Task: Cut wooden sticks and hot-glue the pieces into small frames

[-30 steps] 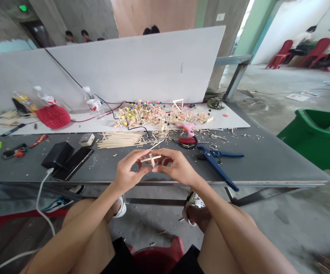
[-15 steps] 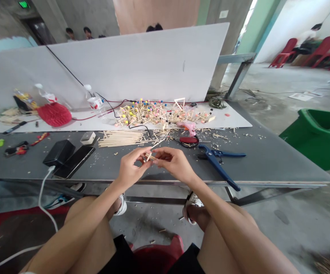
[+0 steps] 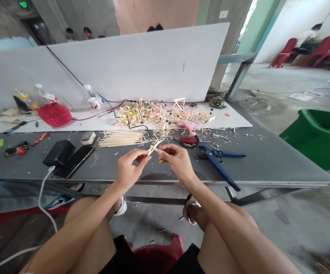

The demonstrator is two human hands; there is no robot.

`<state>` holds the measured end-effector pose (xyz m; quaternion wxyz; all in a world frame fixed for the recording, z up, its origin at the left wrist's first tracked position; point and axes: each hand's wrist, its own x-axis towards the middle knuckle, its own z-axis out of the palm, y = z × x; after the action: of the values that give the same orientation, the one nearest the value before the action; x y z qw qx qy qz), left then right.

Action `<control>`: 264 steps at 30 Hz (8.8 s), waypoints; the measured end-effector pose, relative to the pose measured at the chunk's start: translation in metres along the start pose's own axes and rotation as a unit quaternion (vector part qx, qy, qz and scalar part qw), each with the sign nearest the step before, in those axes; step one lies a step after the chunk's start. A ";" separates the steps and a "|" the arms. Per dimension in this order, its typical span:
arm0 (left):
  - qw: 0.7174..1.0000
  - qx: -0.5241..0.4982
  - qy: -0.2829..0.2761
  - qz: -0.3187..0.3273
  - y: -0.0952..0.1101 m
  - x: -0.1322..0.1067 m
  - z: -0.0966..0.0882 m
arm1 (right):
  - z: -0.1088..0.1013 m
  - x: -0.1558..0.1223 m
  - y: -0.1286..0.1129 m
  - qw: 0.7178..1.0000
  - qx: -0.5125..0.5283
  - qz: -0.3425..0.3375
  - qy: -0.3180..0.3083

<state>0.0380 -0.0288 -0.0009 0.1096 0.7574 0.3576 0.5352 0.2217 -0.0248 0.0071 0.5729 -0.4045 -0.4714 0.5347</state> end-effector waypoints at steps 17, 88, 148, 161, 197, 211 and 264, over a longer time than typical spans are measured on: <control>0.998 -0.009 0.039 0.043 0.000 -0.001 0.000 | 0.006 -0.009 -0.004 1.000 -0.017 -0.012 -0.013; 0.993 0.024 0.059 0.095 0.004 0.003 -0.007 | 0.004 -0.013 -0.003 0.999 0.018 -0.026 -0.014; 0.999 0.024 0.038 0.009 0.010 0.005 -0.006 | 0.008 -0.014 0.000 0.999 -0.028 -0.023 0.024; 0.995 -0.014 -0.039 -0.092 0.002 -0.001 0.005 | 0.020 -0.020 0.006 0.997 0.056 0.019 0.058; 0.907 -0.307 -0.087 -0.275 0.005 0.002 0.008 | 0.014 -0.020 -0.005 0.999 0.034 -0.022 0.003; 0.907 -0.297 -0.088 -0.286 0.005 0.000 0.011 | 0.011 -0.018 -0.010 0.985 0.115 0.073 -0.102; 0.919 -0.259 -0.045 -0.293 0.000 0.006 0.005 | -0.009 -0.003 -0.007 0.998 0.036 0.041 -0.014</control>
<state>0.0437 -0.0243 0.0013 0.4696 0.5870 0.4076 0.5185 0.2319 -0.0279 0.0117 0.5584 -0.3949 -0.4426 0.5800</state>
